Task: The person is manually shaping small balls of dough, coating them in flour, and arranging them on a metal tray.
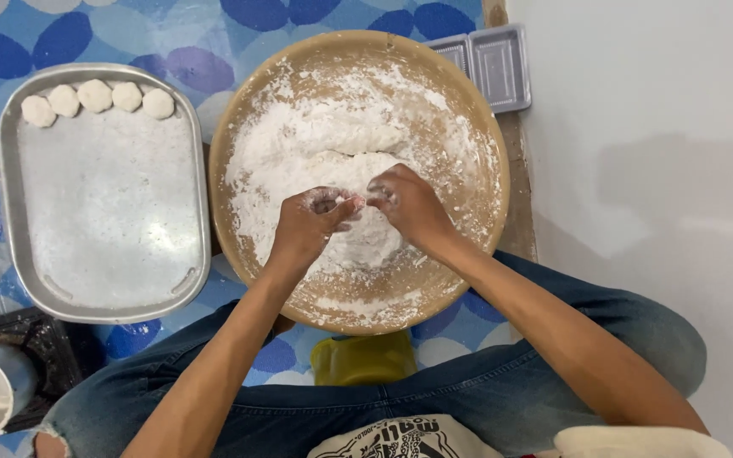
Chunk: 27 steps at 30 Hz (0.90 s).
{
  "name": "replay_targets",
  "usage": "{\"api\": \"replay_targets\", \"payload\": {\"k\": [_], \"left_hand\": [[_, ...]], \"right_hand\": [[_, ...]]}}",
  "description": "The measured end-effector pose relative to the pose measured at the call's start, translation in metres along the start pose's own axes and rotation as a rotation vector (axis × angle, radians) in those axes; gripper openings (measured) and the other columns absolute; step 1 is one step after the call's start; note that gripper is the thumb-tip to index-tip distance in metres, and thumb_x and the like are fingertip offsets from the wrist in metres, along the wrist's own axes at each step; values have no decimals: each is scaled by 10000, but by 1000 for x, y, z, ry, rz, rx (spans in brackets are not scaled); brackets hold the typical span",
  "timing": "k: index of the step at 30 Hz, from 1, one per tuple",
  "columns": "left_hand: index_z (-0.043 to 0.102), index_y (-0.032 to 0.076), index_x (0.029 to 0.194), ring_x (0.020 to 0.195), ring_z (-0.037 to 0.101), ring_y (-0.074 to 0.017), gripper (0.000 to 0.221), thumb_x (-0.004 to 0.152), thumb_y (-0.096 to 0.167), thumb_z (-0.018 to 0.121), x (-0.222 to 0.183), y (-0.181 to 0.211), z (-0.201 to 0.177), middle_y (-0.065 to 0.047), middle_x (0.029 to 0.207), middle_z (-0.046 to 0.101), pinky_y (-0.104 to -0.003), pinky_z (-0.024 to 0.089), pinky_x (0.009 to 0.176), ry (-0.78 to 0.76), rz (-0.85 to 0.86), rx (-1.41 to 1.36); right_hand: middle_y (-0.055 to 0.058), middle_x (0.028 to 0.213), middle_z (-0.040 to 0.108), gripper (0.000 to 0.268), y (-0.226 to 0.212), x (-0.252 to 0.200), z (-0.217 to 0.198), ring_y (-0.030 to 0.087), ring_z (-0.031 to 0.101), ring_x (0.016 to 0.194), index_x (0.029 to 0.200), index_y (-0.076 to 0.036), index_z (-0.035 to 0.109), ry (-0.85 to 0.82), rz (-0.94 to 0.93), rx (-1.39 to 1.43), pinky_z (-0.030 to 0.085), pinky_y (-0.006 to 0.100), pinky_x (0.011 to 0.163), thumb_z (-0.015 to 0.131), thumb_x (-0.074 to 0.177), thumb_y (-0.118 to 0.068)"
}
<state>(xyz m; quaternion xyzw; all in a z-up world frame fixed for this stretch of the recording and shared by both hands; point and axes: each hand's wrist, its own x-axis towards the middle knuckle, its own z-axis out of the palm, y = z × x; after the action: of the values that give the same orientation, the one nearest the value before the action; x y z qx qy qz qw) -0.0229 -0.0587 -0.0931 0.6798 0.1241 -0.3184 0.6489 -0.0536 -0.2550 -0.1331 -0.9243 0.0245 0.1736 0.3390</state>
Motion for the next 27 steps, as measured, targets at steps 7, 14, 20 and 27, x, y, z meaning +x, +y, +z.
{"api": "replay_targets", "payload": {"k": [7,14,20,27], "left_hand": [[629,-60,1274,1019,728,-285,549,826,196,818,5,-2,5,-213,1153,710,-391,608,907,-97,-85,-341],[661,-47,1232,897,768,-241,404,931,219,704,5,-5,7,-184,1068,750,-393,628,862,-319,-160,-345],[554,-40,1361,1090,699,-353,733,937,559,537,3,5,11,-242,1206,683,-521,547,986,-527,-254,-475],[553,-24,1393,1256,610,-413,639,955,442,540,-9,27,9,-265,1316,649,-531,439,1113,-617,-294,-585]], "right_hand": [[111,1124,651,473,-60,-27,-67,257,672,1011,1267,-138,679,117,-90,383,585,354,853,846,825,-175],[103,1203,557,624,-38,-28,-57,343,519,1040,1318,-221,626,323,-506,-99,461,450,873,892,770,-353],[149,1273,496,874,-35,-25,-65,371,493,1100,1452,-249,508,305,-447,-89,427,458,919,953,701,-301],[278,1482,392,1149,-47,-24,-79,427,437,1344,1576,-296,324,61,-162,-22,295,511,1159,978,644,-450]]}}
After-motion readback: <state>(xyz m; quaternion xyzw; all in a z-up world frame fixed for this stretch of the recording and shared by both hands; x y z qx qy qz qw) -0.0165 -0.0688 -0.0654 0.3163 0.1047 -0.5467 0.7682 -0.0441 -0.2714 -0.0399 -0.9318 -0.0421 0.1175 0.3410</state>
